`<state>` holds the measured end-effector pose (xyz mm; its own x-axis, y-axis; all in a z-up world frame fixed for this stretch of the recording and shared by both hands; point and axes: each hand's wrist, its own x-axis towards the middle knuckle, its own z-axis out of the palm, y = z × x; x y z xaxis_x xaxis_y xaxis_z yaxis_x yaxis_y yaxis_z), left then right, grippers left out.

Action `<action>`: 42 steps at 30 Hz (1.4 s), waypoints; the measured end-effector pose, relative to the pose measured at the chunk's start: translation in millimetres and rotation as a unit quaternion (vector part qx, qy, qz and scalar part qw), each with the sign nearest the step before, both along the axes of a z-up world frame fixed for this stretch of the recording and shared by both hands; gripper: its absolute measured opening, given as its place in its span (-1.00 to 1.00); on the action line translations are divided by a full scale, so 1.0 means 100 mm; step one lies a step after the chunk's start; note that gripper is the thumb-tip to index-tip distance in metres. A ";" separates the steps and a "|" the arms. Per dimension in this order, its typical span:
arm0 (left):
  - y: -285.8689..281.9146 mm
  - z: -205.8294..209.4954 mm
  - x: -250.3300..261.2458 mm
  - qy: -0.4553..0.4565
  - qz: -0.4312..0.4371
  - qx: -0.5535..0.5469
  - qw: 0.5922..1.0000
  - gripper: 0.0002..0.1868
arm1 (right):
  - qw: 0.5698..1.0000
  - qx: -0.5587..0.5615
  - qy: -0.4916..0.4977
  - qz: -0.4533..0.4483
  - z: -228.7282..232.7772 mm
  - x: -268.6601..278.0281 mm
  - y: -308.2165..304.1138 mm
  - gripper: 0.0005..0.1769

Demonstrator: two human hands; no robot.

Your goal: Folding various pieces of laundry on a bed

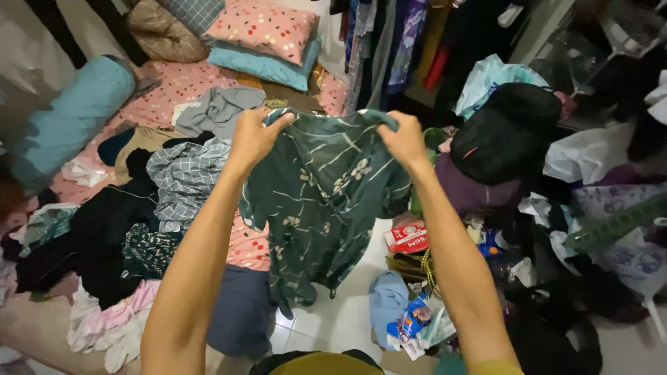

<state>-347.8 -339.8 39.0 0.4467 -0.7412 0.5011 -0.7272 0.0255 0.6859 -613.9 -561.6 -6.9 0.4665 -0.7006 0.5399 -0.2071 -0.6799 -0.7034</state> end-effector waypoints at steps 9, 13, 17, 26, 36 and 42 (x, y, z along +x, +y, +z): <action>0.09 0.10 0.39 0.063 -0.017 0.024 0.998 -0.64 | 0.966 0.135 0.072 0.209 -0.01 1.10 0.70 -0.58; 0.15 0.07 0.71 0.015 -0.023 0.015 1.000 -0.62 | 0.964 0.057 0.098 0.240 -0.17 1.61 0.89 -0.49; 0.23 0.11 1.05 0.049 -0.108 -0.014 0.993 -0.68 | 0.961 -0.083 0.022 0.263 -0.26 2.12 1.10 -0.55; 0.67 0.11 2.02 -0.073 0.042 0.204 0.975 -0.37 | 0.976 -0.016 0.073 0.206 -0.13 2.99 0.89 -0.78; 0.65 -1.65 2.97 -0.031 0.072 0.300 0.951 -0.40 | 0.988 -0.017 0.035 0.146 0.68 3.34 0.97 -0.75; 0.20 -2.47 2.81 0.042 -0.140 0.317 0.937 -0.44 | 0.981 -0.031 -0.017 0.192 0.87 3.45 0.74 -0.76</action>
